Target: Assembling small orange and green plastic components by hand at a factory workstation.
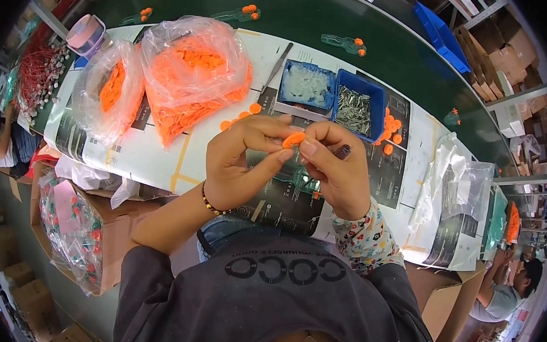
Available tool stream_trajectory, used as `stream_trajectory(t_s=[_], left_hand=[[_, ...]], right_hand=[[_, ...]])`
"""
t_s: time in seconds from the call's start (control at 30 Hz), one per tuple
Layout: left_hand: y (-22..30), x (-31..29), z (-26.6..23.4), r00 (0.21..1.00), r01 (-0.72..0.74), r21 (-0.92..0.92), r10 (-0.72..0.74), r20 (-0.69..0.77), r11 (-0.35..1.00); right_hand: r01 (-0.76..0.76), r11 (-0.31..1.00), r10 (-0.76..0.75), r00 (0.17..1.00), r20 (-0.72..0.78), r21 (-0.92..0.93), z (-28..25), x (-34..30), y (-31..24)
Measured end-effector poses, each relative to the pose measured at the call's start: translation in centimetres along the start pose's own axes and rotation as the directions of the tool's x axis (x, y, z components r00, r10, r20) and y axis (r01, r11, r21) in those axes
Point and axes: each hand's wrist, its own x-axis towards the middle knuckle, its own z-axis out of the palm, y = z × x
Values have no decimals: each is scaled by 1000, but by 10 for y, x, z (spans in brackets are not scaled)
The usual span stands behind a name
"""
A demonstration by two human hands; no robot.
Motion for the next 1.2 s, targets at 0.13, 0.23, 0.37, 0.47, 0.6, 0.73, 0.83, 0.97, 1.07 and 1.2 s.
stream_trajectory(t_s=[0.13, 0.23, 0.37, 0.47, 0.6, 0.73, 0.83, 0.97, 1.07, 1.2], left_hand=[[12, 0, 5, 998, 55, 1, -55, 34, 999], [17, -12, 22, 974, 212, -148, -222, -54, 966], [-2, -16, 37, 838, 386, -375, -491, -238, 842], [-29, -14, 30, 776, 465, -272, -535, -333, 843], [-24, -33, -17, 833, 524, 7, -510, -214, 852], [-6, -64, -53, 837, 532, 326, -544, -60, 782], [-12, -61, -97, 843, 523, 428, -370, -391, 737], [-25, -4, -205, 832, 463, 801, 124, -540, 380], [-49, -11, -323, 848, 507, 827, 29, -529, 245], [-73, 3, -349, 850, 237, 969, -466, -245, -77]], right_hand=[[125, 989, -131, 989, -70, -83, 2, -7, 2], [204, 954, -236, 963, -132, -220, 3, -13, 9], [276, 851, -394, 898, -196, -448, -1, 9, 35], [262, 775, -475, 842, -256, -576, -14, 30, 58], [267, 902, -382, 859, -341, -339, -25, 33, 53], [228, 941, -310, 876, -371, -249, -33, 29, 57], [166, 971, -223, 888, -402, -174, -34, 23, 55], [181, 978, -206, 906, -370, -99, -33, 17, 51], [192, 976, -216, 914, -342, -103, -29, 13, 47], [154, 984, -175, 931, -320, -92, -30, 18, 44]])
